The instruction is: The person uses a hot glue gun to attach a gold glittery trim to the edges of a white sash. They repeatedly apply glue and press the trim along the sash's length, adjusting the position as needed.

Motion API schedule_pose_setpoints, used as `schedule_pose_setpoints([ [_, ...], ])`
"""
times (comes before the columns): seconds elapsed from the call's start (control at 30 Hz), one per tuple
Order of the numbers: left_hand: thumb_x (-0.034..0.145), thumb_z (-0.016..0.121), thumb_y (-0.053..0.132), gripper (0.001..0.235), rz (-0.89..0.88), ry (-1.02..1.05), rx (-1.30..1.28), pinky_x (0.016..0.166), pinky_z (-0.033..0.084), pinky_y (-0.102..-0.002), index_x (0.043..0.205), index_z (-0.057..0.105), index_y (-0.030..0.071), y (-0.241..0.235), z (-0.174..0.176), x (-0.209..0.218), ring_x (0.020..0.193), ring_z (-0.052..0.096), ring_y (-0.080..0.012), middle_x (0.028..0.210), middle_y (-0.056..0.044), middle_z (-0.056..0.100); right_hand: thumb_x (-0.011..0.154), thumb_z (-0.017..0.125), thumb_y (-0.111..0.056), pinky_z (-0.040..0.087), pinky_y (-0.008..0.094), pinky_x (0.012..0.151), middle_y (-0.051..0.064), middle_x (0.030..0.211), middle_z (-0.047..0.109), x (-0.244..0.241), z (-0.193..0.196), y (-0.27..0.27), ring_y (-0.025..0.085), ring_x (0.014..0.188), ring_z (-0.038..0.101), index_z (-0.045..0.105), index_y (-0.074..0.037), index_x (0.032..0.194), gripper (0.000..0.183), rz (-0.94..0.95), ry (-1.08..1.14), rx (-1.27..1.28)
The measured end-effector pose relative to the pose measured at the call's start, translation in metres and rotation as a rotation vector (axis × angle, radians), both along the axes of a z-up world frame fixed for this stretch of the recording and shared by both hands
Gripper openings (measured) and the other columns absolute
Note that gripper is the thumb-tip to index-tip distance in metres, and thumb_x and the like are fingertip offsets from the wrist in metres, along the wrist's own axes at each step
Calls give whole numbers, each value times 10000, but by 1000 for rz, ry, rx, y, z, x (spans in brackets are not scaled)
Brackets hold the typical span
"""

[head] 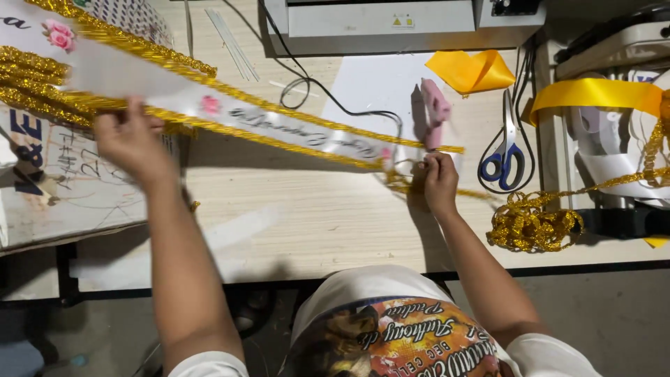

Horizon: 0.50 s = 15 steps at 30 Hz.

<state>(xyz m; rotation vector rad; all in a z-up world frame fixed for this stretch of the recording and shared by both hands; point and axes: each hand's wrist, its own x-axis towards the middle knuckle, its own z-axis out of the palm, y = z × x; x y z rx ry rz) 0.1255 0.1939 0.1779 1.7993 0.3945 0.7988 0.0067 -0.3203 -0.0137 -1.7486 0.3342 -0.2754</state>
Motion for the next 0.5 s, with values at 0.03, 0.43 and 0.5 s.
schedule_pose_setpoints([
  [0.03,1042,750,73,99,-2,1,1,539,586,-215,1023,658,41,5,7,-1,665,698,-69,933,-63,767,1100,521,-16,547,256,807,55,942,664,0,2,1,104,863,653,593,-11,1070,78,-2,1,1],
  [0.43,928,659,37,465,252,-10,87,645,572,-196,1323,417,76,-47,-3,-32,832,583,-85,1194,-71,499,959,792,-186,505,431,805,215,1070,527,33,19,21,349,926,568,513,67,1129,413,15,-40,-586],
  [0.5,1075,747,20,360,164,-209,44,739,536,-291,1200,410,42,-48,-64,-34,895,545,-148,1090,-85,507,867,878,-257,493,471,836,242,1107,546,48,19,17,399,1006,558,521,100,1206,609,-37,-114,-784],
])
